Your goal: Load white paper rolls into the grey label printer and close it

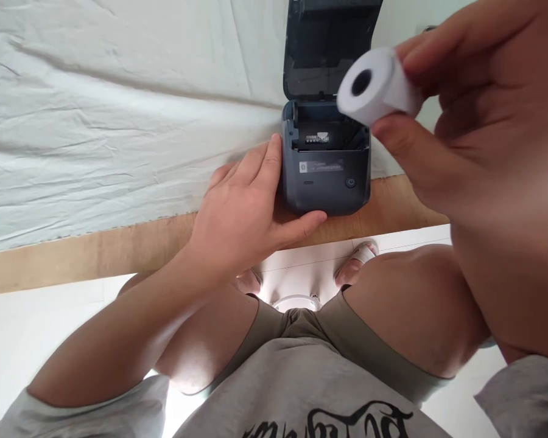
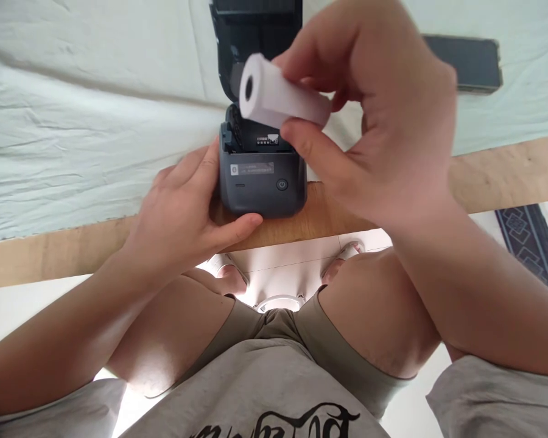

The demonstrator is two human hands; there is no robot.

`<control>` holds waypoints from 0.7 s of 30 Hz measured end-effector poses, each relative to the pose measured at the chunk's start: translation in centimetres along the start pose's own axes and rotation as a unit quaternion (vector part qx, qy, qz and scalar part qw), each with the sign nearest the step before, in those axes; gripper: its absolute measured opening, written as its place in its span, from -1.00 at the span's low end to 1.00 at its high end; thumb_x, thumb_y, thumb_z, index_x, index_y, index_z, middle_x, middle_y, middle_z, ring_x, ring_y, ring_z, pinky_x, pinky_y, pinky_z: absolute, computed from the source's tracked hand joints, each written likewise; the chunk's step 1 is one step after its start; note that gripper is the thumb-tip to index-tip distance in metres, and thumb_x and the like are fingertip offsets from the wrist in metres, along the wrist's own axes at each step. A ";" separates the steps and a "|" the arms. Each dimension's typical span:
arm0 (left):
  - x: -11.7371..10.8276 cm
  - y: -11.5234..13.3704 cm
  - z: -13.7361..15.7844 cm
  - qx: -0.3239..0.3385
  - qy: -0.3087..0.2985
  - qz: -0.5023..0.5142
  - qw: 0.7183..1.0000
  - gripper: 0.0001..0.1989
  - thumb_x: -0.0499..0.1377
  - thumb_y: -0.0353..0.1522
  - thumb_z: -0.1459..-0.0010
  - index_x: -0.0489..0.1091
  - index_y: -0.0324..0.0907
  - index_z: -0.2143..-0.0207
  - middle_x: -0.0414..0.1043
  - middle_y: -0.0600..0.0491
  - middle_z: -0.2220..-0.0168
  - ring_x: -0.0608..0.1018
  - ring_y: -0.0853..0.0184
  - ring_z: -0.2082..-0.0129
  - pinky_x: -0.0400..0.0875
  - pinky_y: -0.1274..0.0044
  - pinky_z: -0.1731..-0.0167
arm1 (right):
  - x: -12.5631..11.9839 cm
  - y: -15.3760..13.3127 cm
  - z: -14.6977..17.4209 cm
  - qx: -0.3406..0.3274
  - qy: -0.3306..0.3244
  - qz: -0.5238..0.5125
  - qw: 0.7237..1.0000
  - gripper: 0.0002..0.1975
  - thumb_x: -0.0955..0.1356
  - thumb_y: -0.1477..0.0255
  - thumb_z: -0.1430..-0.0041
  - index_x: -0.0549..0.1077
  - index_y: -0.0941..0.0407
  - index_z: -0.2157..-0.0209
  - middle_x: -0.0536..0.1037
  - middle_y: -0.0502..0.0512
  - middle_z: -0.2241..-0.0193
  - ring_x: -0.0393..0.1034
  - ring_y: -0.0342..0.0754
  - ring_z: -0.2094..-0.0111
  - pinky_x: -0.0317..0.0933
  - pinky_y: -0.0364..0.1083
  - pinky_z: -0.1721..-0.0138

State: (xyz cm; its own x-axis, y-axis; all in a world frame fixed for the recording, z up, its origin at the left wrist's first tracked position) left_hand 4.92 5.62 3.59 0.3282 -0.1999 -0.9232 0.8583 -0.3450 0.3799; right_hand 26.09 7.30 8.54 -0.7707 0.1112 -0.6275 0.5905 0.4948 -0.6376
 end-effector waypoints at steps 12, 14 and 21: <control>0.0 -0.3 0.1 0.024 0.010 0.017 1.000 0.05 0.22 0.18 -0.30 0.10 -0.32 -0.57 0.29 -0.31 -0.52 0.39 -0.18 -0.49 0.28 0.06 -0.48 | 2.5 1.0 -2.8 0.106 -0.040 0.079 0.990 -0.76 0.50 0.28 -0.23 0.63 0.07 0.11 0.61 -0.04 -0.04 0.53 -0.14 -0.06 0.48 -0.01 -0.14; 0.0 -0.3 0.2 0.026 0.010 0.008 1.000 0.06 0.23 0.19 -0.30 0.11 -0.34 -0.56 0.28 -0.34 -0.52 0.39 -0.19 -0.49 0.29 0.05 -0.47 | 2.6 1.3 -2.8 0.117 -0.046 0.077 0.989 -0.79 0.47 0.27 -0.28 0.65 0.10 0.15 0.63 -0.01 0.04 0.52 -0.15 0.02 0.44 0.01 -0.10; -0.1 -0.3 0.5 0.031 0.026 0.040 0.998 0.13 0.29 0.09 -0.29 -0.09 -0.33 -0.62 0.34 -0.33 -0.48 0.44 -0.17 -0.46 0.34 0.09 -0.45 | 2.2 0.4 -1.7 0.061 -0.037 0.037 0.997 -0.79 0.45 0.27 -0.29 0.66 0.12 0.23 0.63 0.03 0.14 0.49 -0.26 0.13 0.44 -0.09 0.01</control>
State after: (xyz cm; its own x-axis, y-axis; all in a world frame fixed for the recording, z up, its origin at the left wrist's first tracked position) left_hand 4.45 5.28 3.56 0.4170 -0.1812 -0.8907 0.8024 -0.3868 0.4544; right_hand 24.25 9.17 7.65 -0.7067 0.0765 -0.7034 0.6733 0.3780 -0.6354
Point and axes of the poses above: each hand's wrist, its own z-axis away from the middle knuckle, its own x-axis out of the palm, y = z × x, the point moved 6 cm from there along -z, towards the middle knuckle
